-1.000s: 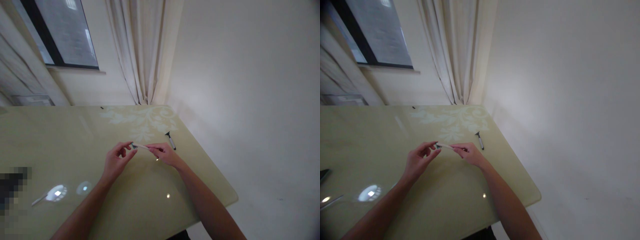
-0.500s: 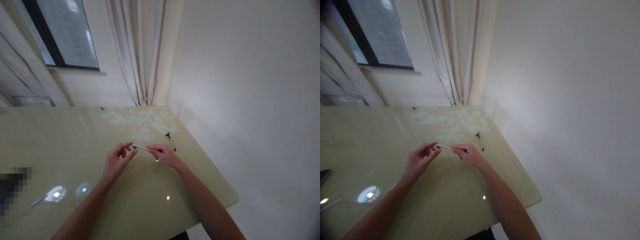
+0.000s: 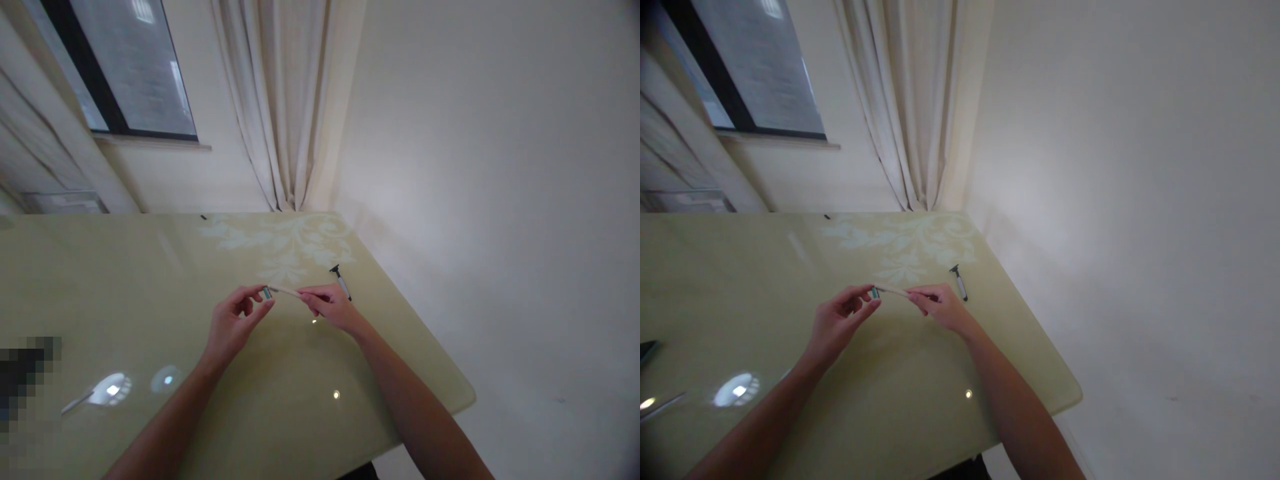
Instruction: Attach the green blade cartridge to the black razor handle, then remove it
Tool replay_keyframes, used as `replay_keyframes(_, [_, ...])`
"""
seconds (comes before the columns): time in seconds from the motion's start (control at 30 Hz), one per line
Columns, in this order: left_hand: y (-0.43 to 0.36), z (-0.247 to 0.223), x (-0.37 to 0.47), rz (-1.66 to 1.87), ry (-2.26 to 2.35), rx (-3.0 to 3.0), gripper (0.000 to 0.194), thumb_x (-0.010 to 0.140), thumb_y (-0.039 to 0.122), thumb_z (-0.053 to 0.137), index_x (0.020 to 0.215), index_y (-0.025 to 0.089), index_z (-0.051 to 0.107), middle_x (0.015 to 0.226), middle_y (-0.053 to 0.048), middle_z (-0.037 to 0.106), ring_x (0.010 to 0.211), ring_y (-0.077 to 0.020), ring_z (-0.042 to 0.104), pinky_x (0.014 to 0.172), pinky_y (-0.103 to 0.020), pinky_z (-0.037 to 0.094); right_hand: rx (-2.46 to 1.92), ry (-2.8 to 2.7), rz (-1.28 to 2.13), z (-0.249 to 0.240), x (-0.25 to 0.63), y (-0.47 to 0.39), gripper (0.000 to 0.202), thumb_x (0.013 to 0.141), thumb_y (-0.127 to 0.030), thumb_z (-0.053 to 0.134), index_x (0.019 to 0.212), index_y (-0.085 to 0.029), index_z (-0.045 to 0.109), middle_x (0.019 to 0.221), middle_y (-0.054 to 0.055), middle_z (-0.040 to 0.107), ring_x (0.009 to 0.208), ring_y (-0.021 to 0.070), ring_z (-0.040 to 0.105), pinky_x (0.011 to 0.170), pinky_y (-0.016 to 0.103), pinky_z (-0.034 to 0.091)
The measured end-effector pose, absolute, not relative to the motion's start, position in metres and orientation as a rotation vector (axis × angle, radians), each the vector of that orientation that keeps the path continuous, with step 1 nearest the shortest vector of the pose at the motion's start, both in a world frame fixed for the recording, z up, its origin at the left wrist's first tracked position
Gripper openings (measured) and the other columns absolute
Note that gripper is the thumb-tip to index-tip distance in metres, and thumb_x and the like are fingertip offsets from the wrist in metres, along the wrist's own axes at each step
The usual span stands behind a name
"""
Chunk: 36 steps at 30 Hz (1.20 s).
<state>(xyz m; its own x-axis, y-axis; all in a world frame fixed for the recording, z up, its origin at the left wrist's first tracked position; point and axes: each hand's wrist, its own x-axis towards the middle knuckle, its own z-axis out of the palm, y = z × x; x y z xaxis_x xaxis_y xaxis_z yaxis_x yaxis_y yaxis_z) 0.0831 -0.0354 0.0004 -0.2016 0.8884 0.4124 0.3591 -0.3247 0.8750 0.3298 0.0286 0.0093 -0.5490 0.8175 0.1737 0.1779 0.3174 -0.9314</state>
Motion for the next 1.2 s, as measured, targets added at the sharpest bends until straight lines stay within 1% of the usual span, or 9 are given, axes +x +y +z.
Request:
replay_keyframes(0.17, [-0.036, 0.001, 0.082, 1.532, 1.463, 1.604, 0.034, 0.082, 0.046, 0.080, 0.106, 0.023, 0.078, 0.080, 0.001, 0.065, 0.058, -0.0088, 0.048, 0.053, -0.022, 0.040, -0.908, -1.953, 1.218, 0.013, 0.329, 0.027, 0.056, 0.095, -0.061, 0.064, 0.115, -0.012, 0.082, 0.059, -0.003, 0.053, 0.054, 0.0103, 0.043, 0.052, 0.023, 0.034])
replay_keyframes(0.3, [-0.037, 0.002, 0.083, 1.536, 1.461, 1.608, 0.033, 0.082, 0.046, 0.081, 0.107, 0.023, 0.078, 0.081, 0.001, 0.066, 0.058, -0.0088, 0.049, 0.054, -0.022, 0.041, -0.877, -1.971, 1.237, 0.016, 0.329, 0.026, 0.055, 0.096, -0.060, 0.063, 0.116, -0.013, 0.081, 0.060, -0.003, 0.053, 0.054, 0.0102, 0.042, 0.053, 0.023, 0.034])
replay_keyframes(0.47, [-0.037, 0.003, 0.084, 1.516, 1.446, 1.599, 0.033, 0.082, 0.045, 0.080, 0.107, 0.022, 0.079, 0.081, 0.001, 0.066, 0.059, -0.0088, 0.048, 0.054, -0.022, 0.041, -0.924, -1.979, 1.156, 0.017, 0.329, 0.026, 0.053, 0.097, -0.060, 0.061, 0.108, -0.013, 0.083, 0.059, -0.003, 0.051, 0.055, 0.0106, 0.041, 0.053, 0.023, 0.033])
replay_keyframes(0.57, [-0.036, 0.002, 0.083, 1.536, 1.432, 1.581, 0.034, 0.081, 0.044, 0.081, 0.106, 0.022, 0.079, 0.081, 0.001, 0.066, 0.059, -0.0090, 0.048, 0.054, -0.022, 0.041, -0.907, -1.983, 1.168, 0.017, 0.328, 0.026, 0.052, 0.098, -0.060, 0.061, 0.110, -0.014, 0.082, 0.060, -0.003, 0.052, 0.055, 0.0107, 0.042, 0.054, 0.023, 0.033])
replay_keyframes(0.7, [-0.036, 0.003, 0.082, 1.534, 1.437, 1.565, 0.034, 0.081, 0.045, 0.081, 0.105, 0.022, 0.079, 0.080, 0.000, 0.066, 0.059, -0.0095, 0.048, 0.053, -0.022, 0.041, -0.954, -2.003, 1.120, 0.015, 0.328, 0.026, 0.054, 0.097, -0.061, 0.061, 0.106, -0.012, 0.083, 0.060, -0.002, 0.052, 0.054, 0.0109, 0.043, 0.053, 0.024, 0.031])
replay_keyframes(0.83, [-0.036, 0.003, 0.082, 1.526, 1.434, 1.591, 0.033, 0.081, 0.044, 0.081, 0.106, 0.022, 0.079, 0.080, 0.001, 0.066, 0.058, -0.0095, 0.049, 0.054, -0.023, 0.042, -0.920, -1.986, 1.187, 0.015, 0.327, 0.024, 0.052, 0.098, -0.061, 0.060, 0.110, -0.014, 0.081, 0.061, -0.003, 0.051, 0.055, 0.0107, 0.043, 0.053, 0.023, 0.032])
replay_keyframes(0.9, [-0.036, 0.002, 0.082, 1.532, 1.435, 1.607, 0.033, 0.081, 0.044, 0.081, 0.106, 0.022, 0.079, 0.081, 0.001, 0.066, 0.059, -0.0095, 0.049, 0.055, -0.023, 0.042, -0.907, -2.014, 1.182, 0.016, 0.326, 0.023, 0.051, 0.099, -0.059, 0.058, 0.101, -0.014, 0.081, 0.061, -0.003, 0.050, 0.056, 0.0106, 0.043, 0.054, 0.023, 0.032])
replay_keyframes(1.0, [-0.036, 0.002, 0.083, 1.525, 1.446, 1.625, 0.033, 0.081, 0.045, 0.081, 0.105, 0.022, 0.079, 0.080, 0.001, 0.066, 0.059, -0.0098, 0.050, 0.055, -0.023, 0.043, -0.944, -2.013, 1.120, 0.019, 0.326, 0.022, 0.053, 0.099, -0.060, 0.057, 0.087, -0.013, 0.079, 0.059, -0.003, 0.047, 0.055, 0.0104, 0.040, 0.053, 0.024, 0.029])
replay_keyframes(1.2, [-0.036, 0.003, 0.084, 1.521, 1.445, 1.639, 0.031, 0.082, 0.044, 0.081, 0.104, 0.023, 0.079, 0.079, 0.001, 0.066, 0.059, -0.0101, 0.049, 0.055, -0.023, 0.043, -0.919, -2.020, 1.153, 0.018, 0.325, 0.021, 0.052, 0.100, -0.061, 0.056, 0.090, -0.014, 0.078, 0.061, -0.003, 0.046, 0.056, 0.0105, 0.040, 0.054, 0.024, 0.030])
